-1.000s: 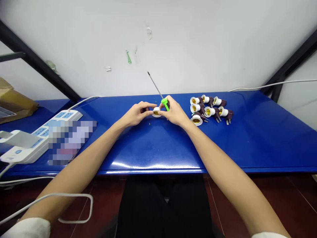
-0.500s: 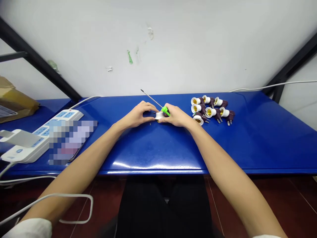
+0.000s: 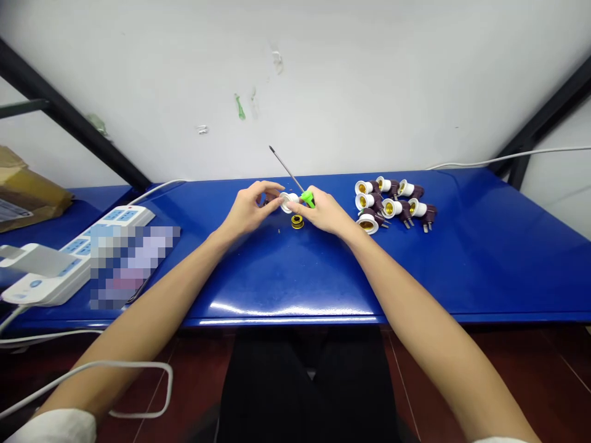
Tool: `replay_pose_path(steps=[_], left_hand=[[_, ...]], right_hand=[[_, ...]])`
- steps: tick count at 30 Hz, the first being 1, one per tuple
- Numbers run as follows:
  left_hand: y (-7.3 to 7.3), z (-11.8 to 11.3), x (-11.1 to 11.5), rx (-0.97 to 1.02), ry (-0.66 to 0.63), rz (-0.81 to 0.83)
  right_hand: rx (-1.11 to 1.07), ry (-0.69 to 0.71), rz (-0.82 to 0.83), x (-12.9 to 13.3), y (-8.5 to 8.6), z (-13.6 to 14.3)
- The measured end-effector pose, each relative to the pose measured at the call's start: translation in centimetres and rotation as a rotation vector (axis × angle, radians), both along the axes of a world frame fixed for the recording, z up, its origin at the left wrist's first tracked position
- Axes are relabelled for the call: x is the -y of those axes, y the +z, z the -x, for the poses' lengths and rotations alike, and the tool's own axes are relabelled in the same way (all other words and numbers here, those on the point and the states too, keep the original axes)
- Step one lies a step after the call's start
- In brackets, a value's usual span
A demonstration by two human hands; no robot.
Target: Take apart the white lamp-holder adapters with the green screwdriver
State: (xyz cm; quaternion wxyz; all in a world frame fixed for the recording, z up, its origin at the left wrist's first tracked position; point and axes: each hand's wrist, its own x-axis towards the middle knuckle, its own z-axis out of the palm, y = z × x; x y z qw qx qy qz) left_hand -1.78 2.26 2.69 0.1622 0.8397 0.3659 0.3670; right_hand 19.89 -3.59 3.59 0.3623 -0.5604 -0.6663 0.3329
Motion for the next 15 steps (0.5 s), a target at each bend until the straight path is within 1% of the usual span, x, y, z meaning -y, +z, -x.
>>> replay_pose_path(steps=[2,5,8,11,15], left_hand=[[0.2,0.2,-0.4,0.053,0.092,0.003],[0.5,1.1,-1.5,0.119,0.289,0.011],[0.6,2.2,-2.6,0.136,0.467,0.062],[0.3,3.1,-3.3,0.067,0.569,0.155],[-0.1,3.7,-3.6,-0.041,0.633,0.243]], right_hand=[[-0.009,-0.017,0.02,-0.1,0.0,-0.1],[0.005,-0.066,0.011,-0.3,-0.2,-0.4],[0.02,-0.072,0.022,-0.4,-0.5,-0.5],[0.047,-0.06,0.043,-0.3,-0.5,-0.2],[0.104,-0.014,0.06,0.0,-0.2,0.0]])
